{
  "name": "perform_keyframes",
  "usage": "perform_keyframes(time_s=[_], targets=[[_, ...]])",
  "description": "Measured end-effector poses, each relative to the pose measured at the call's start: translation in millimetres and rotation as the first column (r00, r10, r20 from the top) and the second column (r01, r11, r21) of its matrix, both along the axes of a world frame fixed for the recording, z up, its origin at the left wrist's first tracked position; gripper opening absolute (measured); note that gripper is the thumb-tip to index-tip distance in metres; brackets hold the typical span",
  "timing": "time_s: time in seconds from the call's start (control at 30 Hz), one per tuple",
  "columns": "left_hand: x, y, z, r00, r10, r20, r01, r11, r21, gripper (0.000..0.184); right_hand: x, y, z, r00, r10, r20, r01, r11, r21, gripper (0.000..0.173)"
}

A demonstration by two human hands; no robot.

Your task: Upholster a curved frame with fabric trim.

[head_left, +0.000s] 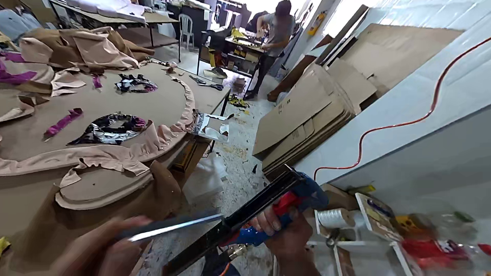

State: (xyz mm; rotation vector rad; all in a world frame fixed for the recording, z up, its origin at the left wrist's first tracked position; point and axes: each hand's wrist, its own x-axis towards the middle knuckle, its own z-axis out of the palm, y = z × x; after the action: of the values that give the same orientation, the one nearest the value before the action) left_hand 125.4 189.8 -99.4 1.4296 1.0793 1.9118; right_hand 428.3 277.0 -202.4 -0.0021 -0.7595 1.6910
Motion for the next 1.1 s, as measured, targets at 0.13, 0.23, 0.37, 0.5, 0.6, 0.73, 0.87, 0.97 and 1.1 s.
perform_keyframes(time_s=[0.13,0.23,0.37,0.5,0.6,0.73,0.87,0.97,1.1], targets=[[101,67,-23,0.993,-0.065,0.103,0.072,0.995,-0.062,0.02,38,16,-15,0.992,-0.028,-0.125,0.021,0.998,-0.054,0.036],[146,107,-38,0.992,-0.113,0.057,0.118,0.989,-0.092,0.021,82,44,-23,0.981,-0.057,-0.183,0.044,0.996,-0.074,0.036],[198,161,-45,0.977,-0.196,0.084,0.205,0.972,-0.113,0.019,138,85,-19,0.968,-0.128,-0.215,0.113,0.99,-0.083,0.034],[236,216,-36,0.95,-0.31,0.045,0.313,0.945,-0.09,0.021,181,119,-11,0.955,-0.228,-0.192,0.218,0.973,-0.072,0.034],[255,260,-36,0.904,-0.427,-0.001,0.425,0.901,-0.089,0.02,199,145,-8,0.939,-0.275,-0.204,0.273,0.961,-0.038,0.034],[281,328,-32,0.808,-0.575,-0.127,0.553,0.815,-0.173,0.02,205,198,-1,0.915,-0.345,-0.212,0.351,0.936,-0.009,0.035],[311,408,-1,0.689,-0.603,-0.403,0.581,0.791,-0.191,0.044,197,262,14,0.923,-0.333,-0.191,0.351,0.934,0.066,0.036],[251,475,5,0.721,-0.532,-0.444,0.517,0.84,-0.167,0.051,200,312,31,0.892,-0.394,-0.223,0.42,0.903,0.087,0.038],[213,527,-57,0.817,-0.564,0.123,0.575,0.776,-0.258,0.053,230,357,52,0.838,-0.519,-0.166,0.537,0.839,0.085,0.043]])
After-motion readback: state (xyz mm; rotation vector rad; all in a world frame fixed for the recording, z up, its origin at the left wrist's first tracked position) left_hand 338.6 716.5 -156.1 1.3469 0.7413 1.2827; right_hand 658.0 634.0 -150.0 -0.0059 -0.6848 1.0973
